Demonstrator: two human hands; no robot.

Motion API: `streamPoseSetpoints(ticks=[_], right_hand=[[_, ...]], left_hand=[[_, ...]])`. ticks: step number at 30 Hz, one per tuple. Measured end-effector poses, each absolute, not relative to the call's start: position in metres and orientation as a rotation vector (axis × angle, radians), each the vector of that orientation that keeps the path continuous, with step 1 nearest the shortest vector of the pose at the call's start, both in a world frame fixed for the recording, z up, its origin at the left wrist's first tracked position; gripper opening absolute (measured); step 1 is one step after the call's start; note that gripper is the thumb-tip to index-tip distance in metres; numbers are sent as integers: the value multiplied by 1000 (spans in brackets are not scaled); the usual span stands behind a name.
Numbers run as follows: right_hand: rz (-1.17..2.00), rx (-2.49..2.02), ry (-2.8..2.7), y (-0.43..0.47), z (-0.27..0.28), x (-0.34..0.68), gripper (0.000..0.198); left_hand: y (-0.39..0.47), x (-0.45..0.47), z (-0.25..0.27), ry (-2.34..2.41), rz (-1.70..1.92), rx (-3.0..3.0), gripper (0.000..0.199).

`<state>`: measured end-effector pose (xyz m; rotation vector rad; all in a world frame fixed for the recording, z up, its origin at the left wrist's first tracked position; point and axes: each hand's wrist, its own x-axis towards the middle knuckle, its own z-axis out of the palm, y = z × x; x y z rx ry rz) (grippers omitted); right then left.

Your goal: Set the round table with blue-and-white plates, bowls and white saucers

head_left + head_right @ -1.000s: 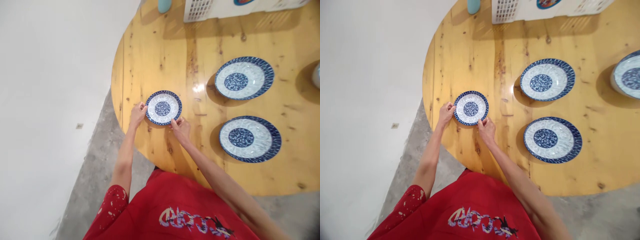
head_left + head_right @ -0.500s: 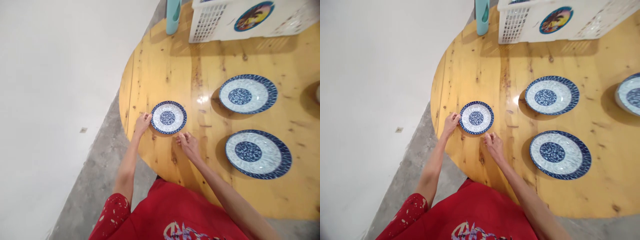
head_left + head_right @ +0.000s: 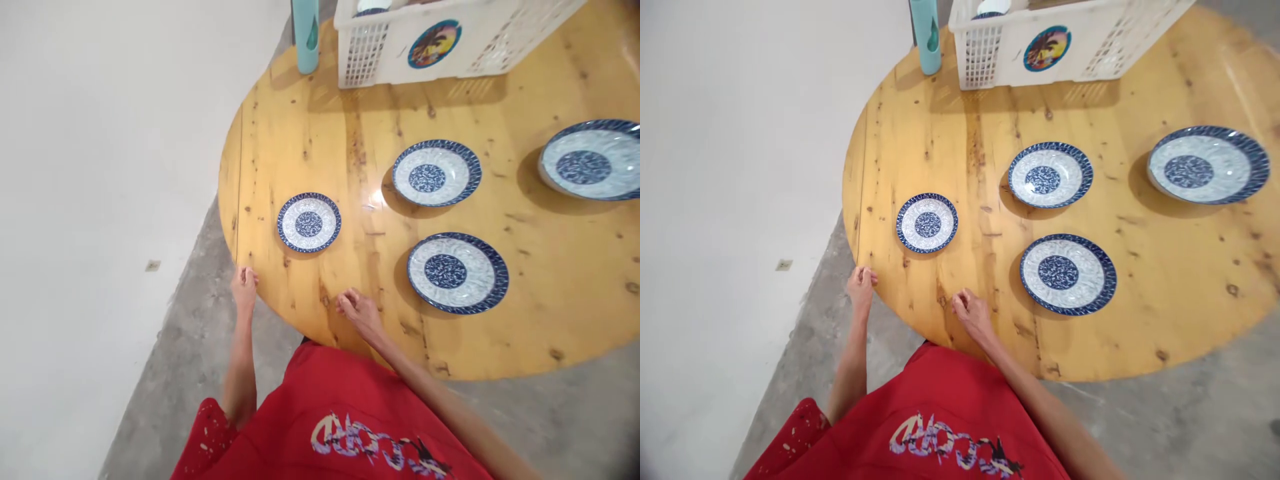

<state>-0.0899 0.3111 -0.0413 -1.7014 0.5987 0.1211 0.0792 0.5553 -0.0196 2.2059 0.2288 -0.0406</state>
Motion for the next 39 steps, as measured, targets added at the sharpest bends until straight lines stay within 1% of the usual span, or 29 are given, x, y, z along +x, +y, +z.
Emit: streamPoseSetpoints(ticks=[6,14,18,23,26,29,33,39], right_hand=[[59,-1707,576,305,-34,-116,29],[-32,-1625,670,280,-25,-183,37],[-41,-1585,700,272,-23,-215,40],[-11,-1529,680,277,-35,-238,43],[47,-1516,623,286,-44,-241,43],[122,-1555,554,298,-47,-238,43],[163,-1606,523,310,-43,-227,44],[84,-1626,617,338,-40,-185,44]], left_hand=[[566,21,-19,244,-92,2262,19],[525,-25,-21,40,-223,2211,23],[519,-49,-19,-16,-238,2205,24],[537,-94,-19,58,-211,2244,21],[558,-121,-20,161,-211,2242,17],[577,-139,-23,264,-201,2251,19],[590,-135,-31,289,-195,2227,23],[610,-88,-39,210,-228,2186,24]])
